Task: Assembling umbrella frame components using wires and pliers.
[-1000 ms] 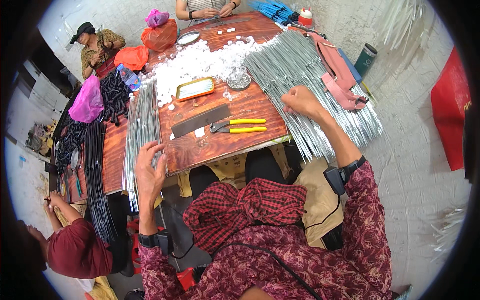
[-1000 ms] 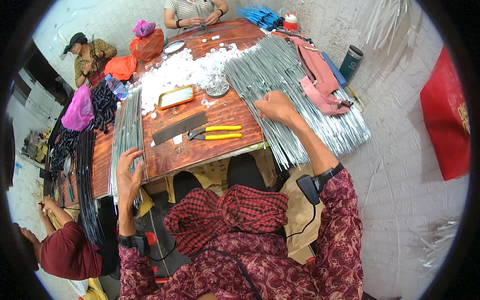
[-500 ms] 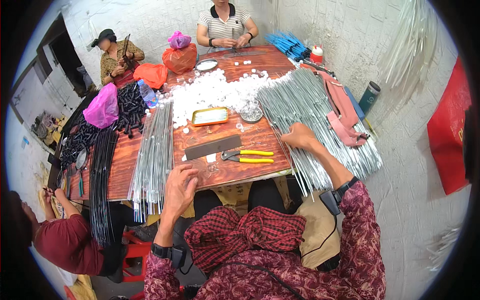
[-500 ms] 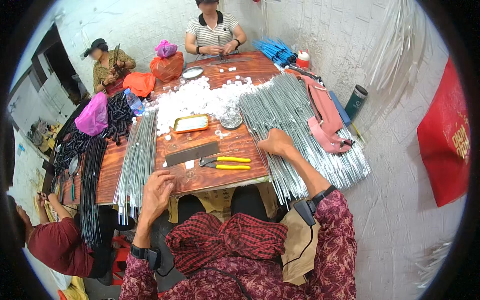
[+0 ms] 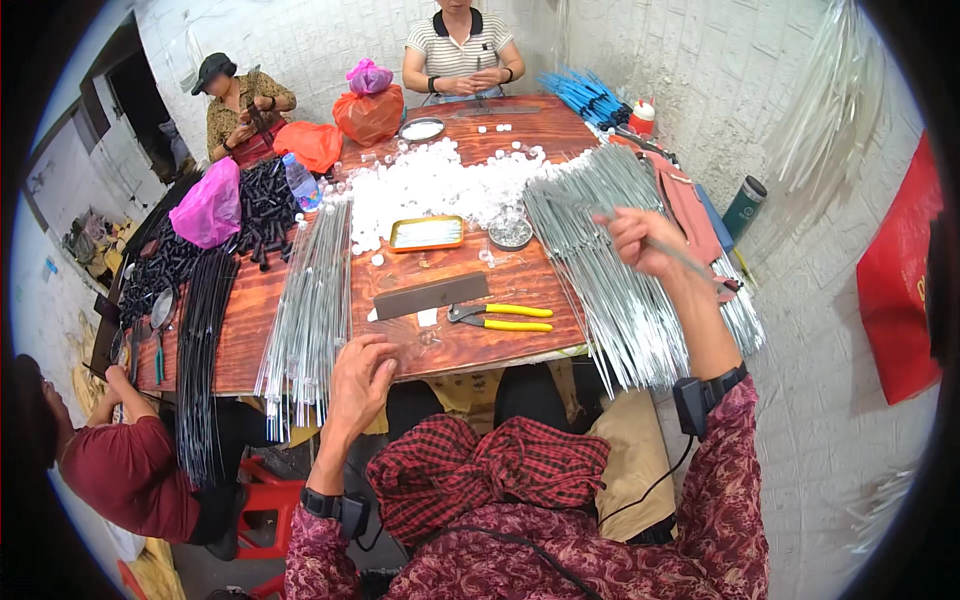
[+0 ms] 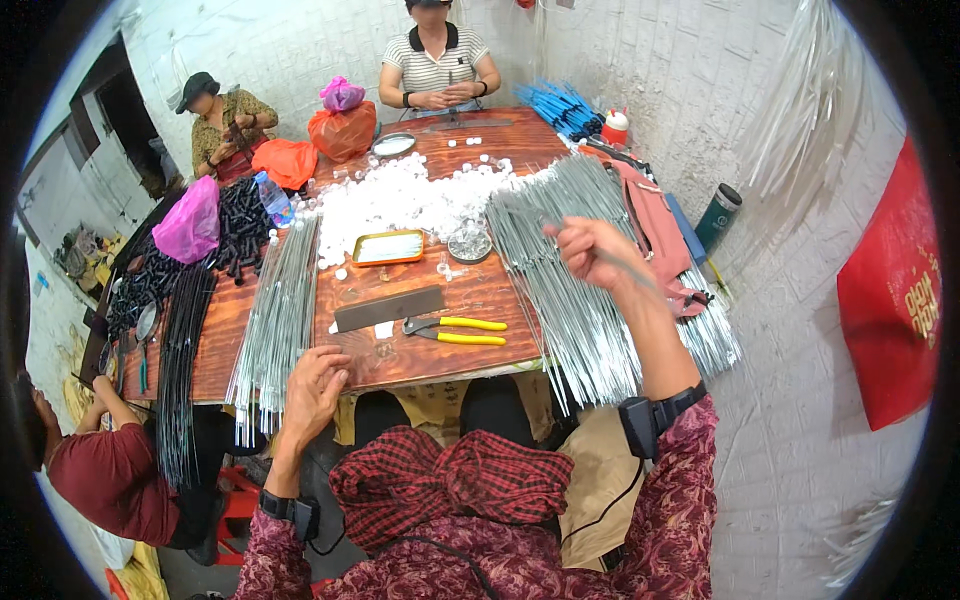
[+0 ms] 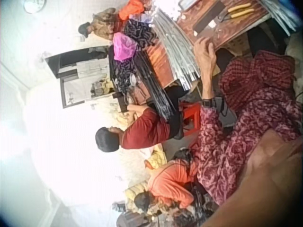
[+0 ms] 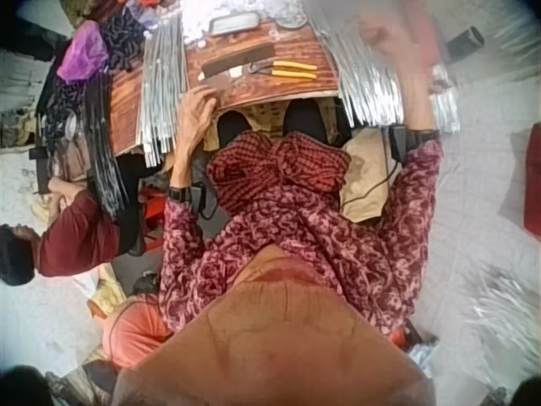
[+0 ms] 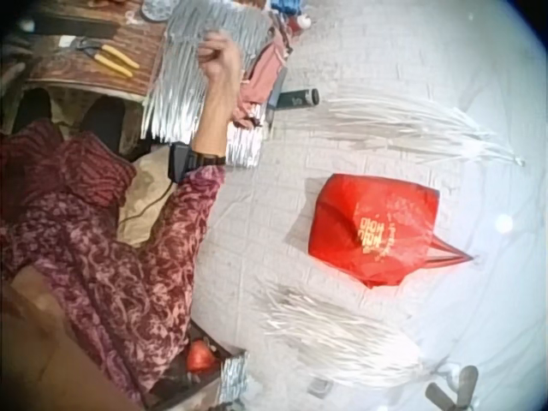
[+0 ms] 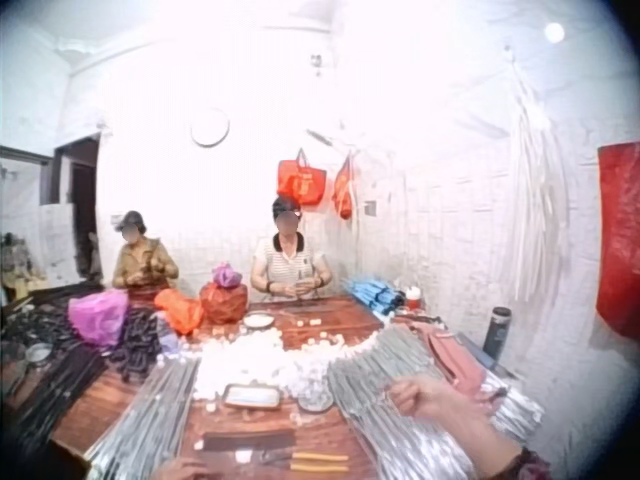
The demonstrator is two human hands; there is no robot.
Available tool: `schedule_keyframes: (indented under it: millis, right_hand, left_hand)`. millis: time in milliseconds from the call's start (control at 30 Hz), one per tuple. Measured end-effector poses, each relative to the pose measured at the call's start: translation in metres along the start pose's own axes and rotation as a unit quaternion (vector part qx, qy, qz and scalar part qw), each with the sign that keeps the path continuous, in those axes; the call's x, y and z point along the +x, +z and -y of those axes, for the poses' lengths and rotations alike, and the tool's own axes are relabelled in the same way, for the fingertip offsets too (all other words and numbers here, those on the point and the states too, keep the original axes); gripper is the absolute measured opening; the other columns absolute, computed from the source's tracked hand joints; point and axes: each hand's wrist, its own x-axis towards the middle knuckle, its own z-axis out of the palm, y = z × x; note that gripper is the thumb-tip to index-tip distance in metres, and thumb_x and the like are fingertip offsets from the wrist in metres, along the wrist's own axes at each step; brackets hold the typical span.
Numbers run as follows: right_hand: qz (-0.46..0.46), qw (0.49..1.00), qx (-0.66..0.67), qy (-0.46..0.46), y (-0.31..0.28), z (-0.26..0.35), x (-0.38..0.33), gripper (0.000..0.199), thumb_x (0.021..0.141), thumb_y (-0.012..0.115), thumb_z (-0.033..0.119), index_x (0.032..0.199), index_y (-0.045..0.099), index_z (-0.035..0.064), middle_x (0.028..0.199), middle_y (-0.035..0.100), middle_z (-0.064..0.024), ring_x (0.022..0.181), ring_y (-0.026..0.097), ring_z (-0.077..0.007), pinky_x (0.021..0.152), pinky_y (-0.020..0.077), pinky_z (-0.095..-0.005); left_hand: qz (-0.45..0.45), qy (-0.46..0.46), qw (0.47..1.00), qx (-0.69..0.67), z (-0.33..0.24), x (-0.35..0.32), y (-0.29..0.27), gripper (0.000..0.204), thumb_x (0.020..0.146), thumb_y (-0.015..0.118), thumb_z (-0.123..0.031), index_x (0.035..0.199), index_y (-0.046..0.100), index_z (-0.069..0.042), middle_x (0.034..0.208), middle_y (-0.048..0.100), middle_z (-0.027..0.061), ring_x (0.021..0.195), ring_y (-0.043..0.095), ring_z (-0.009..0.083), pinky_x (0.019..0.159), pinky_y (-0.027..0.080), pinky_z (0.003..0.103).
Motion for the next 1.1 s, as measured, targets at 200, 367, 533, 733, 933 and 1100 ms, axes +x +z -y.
schedule_keyframes:
  millis: [200,367,533,733,933,1100]
  right_hand:
    - [-0.023,0.998,-0.047,-0.019,0.023,-0.008,-0.015,0.031,0.100,0.045,0.015,0.125,0.043,-0.0017,0.067,0.044,0.0092,0.052,0.043,0.0020,0.044,0.0363,-0.0164]
    - [-0.055,0.965,-0.251,-0.049,0.021,-0.012,-0.017,0.038,0.099,0.045,0.015,0.130,0.038,-0.0047,0.069,0.044,0.0090,0.050,0.039,0.0012,0.047,0.0366,-0.0174]
    - [-0.099,0.938,-0.312,-0.115,0.033,-0.028,-0.018,0.038,0.097,0.045,0.015,0.129,0.041,-0.0052,0.065,0.042,0.0094,0.049,0.036,0.0015,0.046,0.0340,-0.0173]
    - [-0.088,0.895,-0.383,-0.212,0.036,-0.023,-0.015,0.029,0.097,0.047,0.019,0.117,0.051,-0.0018,0.064,0.040,0.0084,0.047,0.033,-0.0011,0.045,0.0308,-0.0211]
    - [-0.097,0.886,-0.372,-0.259,0.035,-0.024,-0.007,0.025,0.099,0.044,0.022,0.108,0.054,0.0006,0.063,0.039,0.0085,0.048,0.030,-0.0016,0.045,0.0272,-0.0209]
    - [-0.076,0.879,-0.353,-0.310,0.034,-0.020,0.005,0.025,0.099,0.043,0.022,0.103,0.055,0.0010,0.060,0.036,0.0086,0.047,0.028,-0.0019,0.043,0.0245,-0.0210]
  left_hand:
    - [-0.006,-0.019,1.000,-0.008,0.003,-0.005,0.004,0.020,0.082,0.063,-0.006,0.101,0.066,-0.003,0.110,0.061,0.0162,0.105,0.057,0.0346,0.091,0.045,0.041]
    - [0.000,-0.001,1.000,-0.017,-0.002,-0.006,0.009,0.019,0.082,0.063,-0.006,0.100,0.067,-0.002,0.108,0.062,0.0161,0.104,0.058,0.0342,0.090,0.045,0.040]
    - [-0.012,0.009,0.999,-0.035,-0.007,-0.001,0.012,0.018,0.081,0.063,-0.004,0.099,0.067,-0.001,0.106,0.063,0.0162,0.101,0.060,0.0332,0.089,0.046,0.040]
    - [-0.013,0.019,0.996,-0.092,-0.020,0.008,0.017,0.016,0.083,0.062,-0.002,0.098,0.068,-0.001,0.099,0.066,0.0143,0.096,0.063,0.0306,0.085,0.048,0.038]
    - [-0.006,0.042,0.992,-0.121,-0.027,0.015,0.033,0.017,0.085,0.061,-0.002,0.100,0.068,-0.002,0.096,0.067,0.0146,0.090,0.065,0.0283,0.079,0.050,0.035]
    - [0.024,0.024,0.988,-0.149,-0.028,0.014,0.041,0.016,0.085,0.060,0.000,0.099,0.068,0.000,0.093,0.068,0.0120,0.083,0.066,0.0227,0.073,0.051,0.031]
